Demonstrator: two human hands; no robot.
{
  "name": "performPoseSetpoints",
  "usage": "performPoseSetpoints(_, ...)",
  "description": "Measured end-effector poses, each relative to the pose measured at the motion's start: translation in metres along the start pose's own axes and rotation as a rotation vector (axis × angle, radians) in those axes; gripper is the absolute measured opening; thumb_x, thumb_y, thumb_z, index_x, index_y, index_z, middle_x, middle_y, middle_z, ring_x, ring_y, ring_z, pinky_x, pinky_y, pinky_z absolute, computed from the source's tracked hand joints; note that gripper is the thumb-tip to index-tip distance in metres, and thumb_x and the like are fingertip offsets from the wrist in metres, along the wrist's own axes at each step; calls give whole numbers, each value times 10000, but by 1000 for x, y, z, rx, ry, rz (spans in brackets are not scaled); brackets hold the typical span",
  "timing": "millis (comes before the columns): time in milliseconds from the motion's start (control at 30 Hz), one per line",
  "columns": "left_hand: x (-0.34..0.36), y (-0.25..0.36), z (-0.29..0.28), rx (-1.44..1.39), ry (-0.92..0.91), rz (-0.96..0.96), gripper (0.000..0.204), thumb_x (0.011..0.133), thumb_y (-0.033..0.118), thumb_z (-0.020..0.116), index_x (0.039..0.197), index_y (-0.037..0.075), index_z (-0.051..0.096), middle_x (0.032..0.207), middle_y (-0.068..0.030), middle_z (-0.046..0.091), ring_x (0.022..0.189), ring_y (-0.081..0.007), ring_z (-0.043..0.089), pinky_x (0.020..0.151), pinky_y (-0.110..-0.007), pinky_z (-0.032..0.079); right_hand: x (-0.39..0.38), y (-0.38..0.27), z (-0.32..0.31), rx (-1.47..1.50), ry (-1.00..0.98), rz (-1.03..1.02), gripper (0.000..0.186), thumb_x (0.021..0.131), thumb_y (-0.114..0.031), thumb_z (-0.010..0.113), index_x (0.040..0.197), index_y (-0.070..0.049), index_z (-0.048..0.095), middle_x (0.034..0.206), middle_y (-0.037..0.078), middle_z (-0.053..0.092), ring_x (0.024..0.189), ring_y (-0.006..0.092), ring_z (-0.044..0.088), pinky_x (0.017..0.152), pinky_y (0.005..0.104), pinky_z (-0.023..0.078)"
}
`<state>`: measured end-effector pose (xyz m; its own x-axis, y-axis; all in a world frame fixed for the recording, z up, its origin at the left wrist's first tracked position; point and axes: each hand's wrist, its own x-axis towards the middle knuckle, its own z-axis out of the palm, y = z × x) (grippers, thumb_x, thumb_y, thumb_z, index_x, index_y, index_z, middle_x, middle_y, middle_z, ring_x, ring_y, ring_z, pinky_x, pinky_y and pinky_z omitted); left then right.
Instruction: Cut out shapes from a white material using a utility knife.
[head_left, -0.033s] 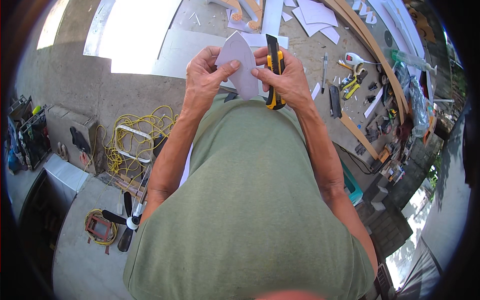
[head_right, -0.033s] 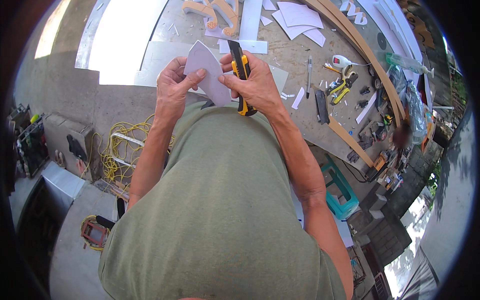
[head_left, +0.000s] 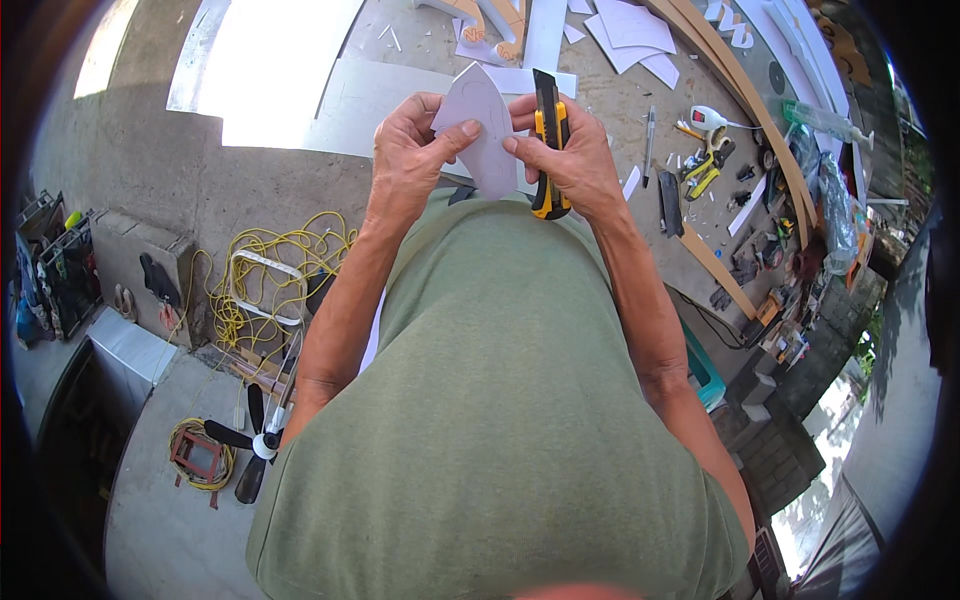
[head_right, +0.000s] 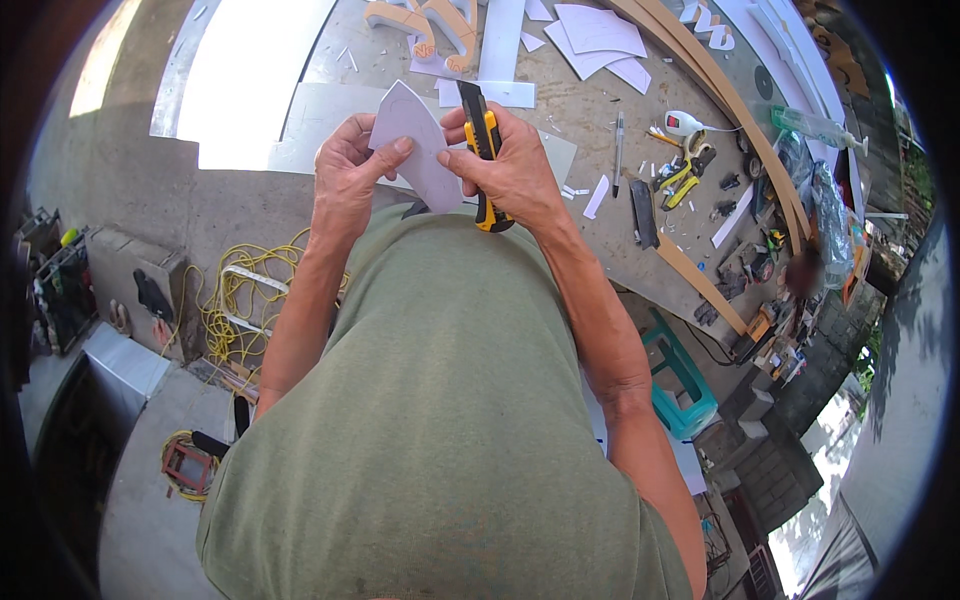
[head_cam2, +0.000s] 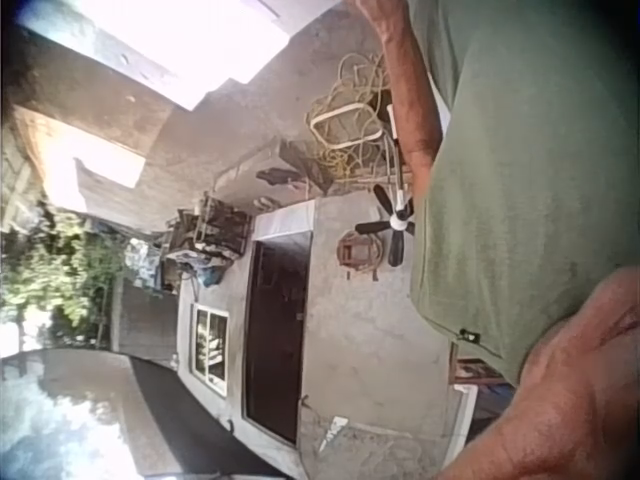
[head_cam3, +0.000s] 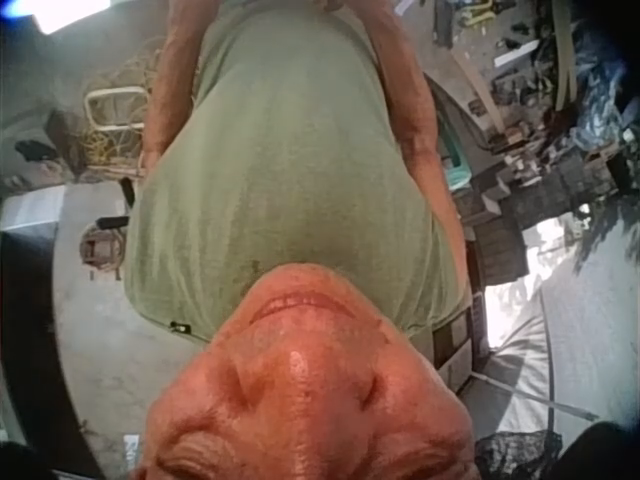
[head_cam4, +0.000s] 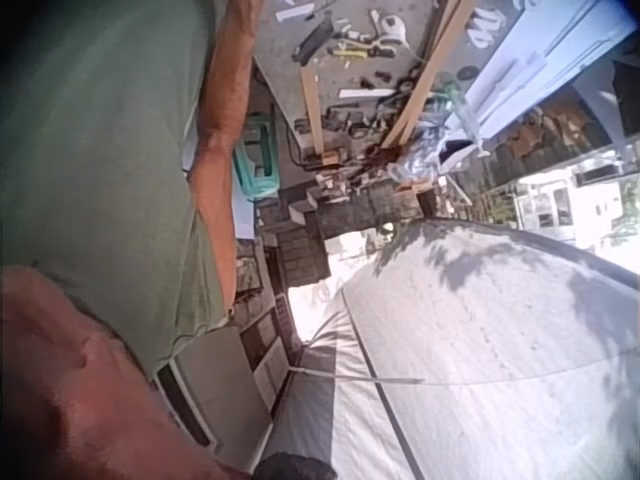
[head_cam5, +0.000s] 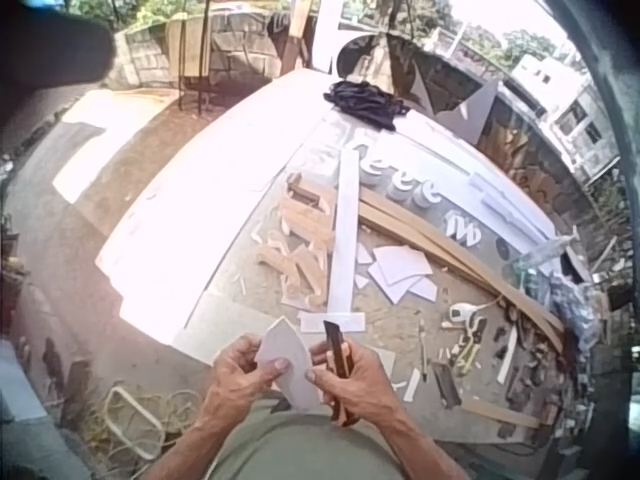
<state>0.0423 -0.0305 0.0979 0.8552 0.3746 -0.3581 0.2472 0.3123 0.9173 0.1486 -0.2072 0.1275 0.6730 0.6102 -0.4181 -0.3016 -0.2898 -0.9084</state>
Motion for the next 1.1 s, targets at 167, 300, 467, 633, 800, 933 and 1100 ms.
performPoseSetpoints(167,6,-15,0,-67,-46,-33,264,878,190,812,1054,19,715,898,-43,730,792,-94,625,705,-261,486,2,4,-3,25,28,22,365,838,-93,815,1140,19,644,901,74,692,558,88,601,497,228,498)
performPoseSetpoints(300,5,-21,2,-139,-77,-53,248,881,190,809,1042,21,725,893,-44,727,801,-95,624,713,-272,485,7,9,-10,170,4,64,350,832,-75,794,1130,28,641,869,74,678,552,94,603,490,236,492)
performPoseSetpoints(467,4,-15,10,-31,-42,-17,281,890,200,802,1077,3,731,899,-60,737,829,-109,655,800,-303,533,8,12,-10,200,0,52,357,824,-95,797,1113,41,637,815,63,662,540,106,608,485,248,482)
performPoseSetpoints(633,9,-11,14,69,-98,12,293,906,197,791,1102,-11,726,904,-70,743,848,-114,675,819,-301,564,11,6,-7,11,112,-22,397,826,-115,809,1129,60,621,748,51,651,520,105,593,477,246,475)
performPoseSetpoints(800,11,-10,14,129,-132,43,275,922,191,777,1097,-14,722,907,-71,742,844,-107,679,789,-282,578,11,4,-11,91,106,14,436,827,-104,807,1162,81,599,757,58,656,520,100,588,465,240,462)
performPoseSetpoints(933,11,-13,14,55,-149,17,278,921,192,776,1108,-6,720,924,-63,741,855,-106,672,824,-289,564,11,7,-12,148,89,31,470,819,-89,809,1187,99,585,764,65,663,513,95,580,450,231,446)
performPoseSetpoints(1100,15,-21,14,-34,-143,-17,275,916,192,776,1111,6,722,935,-49,741,882,-109,656,871,-305,520,15,8,-12,140,100,52,502,812,-87,818,1202,120,579,769,75,668,505,96,577,441,231,438)
